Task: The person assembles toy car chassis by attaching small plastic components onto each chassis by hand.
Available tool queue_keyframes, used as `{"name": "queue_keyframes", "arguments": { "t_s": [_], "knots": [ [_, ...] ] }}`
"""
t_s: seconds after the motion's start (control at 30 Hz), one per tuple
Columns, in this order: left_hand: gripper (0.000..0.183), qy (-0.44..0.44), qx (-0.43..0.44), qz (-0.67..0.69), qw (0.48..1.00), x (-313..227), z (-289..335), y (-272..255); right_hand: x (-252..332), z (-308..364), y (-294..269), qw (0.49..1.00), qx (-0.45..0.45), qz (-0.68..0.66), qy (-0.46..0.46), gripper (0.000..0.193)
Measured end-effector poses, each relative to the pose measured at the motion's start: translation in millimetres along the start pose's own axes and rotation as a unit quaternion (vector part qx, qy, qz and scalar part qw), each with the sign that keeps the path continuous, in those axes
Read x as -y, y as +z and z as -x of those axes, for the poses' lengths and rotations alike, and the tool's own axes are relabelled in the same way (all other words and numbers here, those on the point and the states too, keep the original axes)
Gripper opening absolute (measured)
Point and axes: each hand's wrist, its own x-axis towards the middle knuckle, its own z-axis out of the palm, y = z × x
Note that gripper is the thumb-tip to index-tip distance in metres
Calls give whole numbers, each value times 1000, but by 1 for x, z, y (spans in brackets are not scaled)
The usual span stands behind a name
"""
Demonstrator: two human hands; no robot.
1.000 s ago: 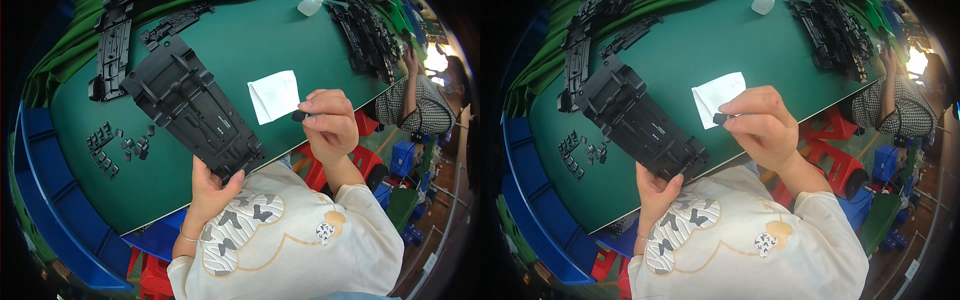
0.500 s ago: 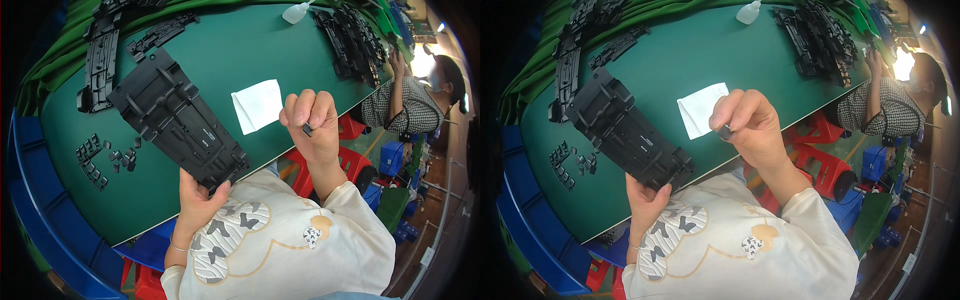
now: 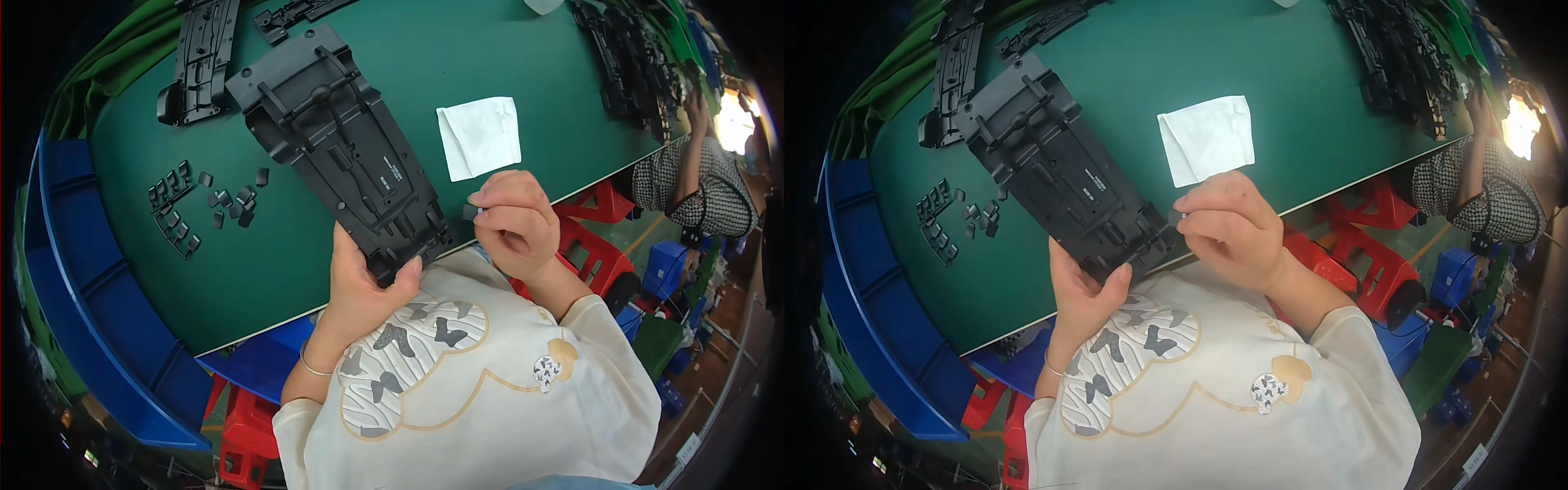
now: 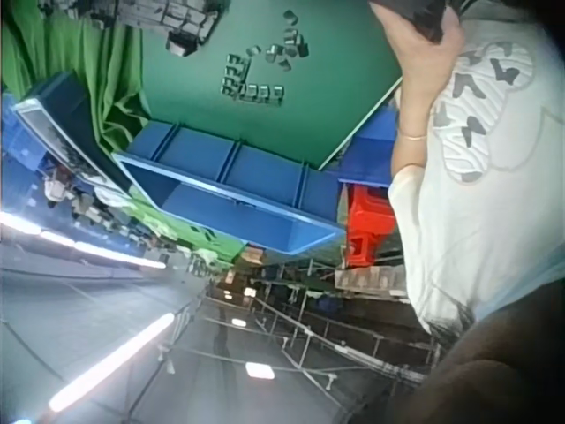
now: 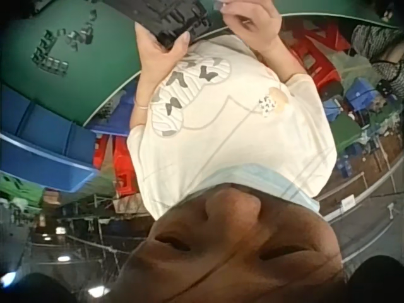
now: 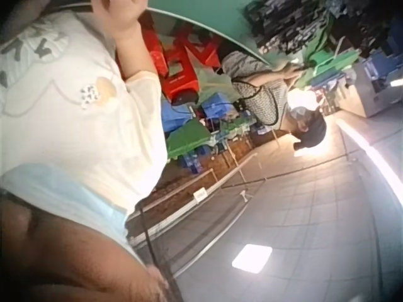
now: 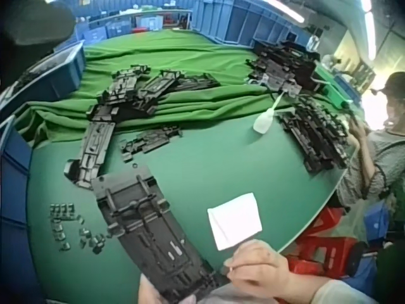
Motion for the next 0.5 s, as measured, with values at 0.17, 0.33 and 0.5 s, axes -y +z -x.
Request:
{"name": "queue_keyframes", "arguments": {
  "t_s": [0.17,0.33,0.5],
  "knots": [
    [65,-3,-7,-20,1000,2,0,2,-3,6,7,1000,-17,-13,20,29],
    [62,-8,-13,-30,999,2,0,1,-2,6,9,1000,-18,-15,15,29],
    [59,-8,-8,-32,999,4,-1,2,-3,7,10,1000,-15,-11,7,28]
  ]
}}
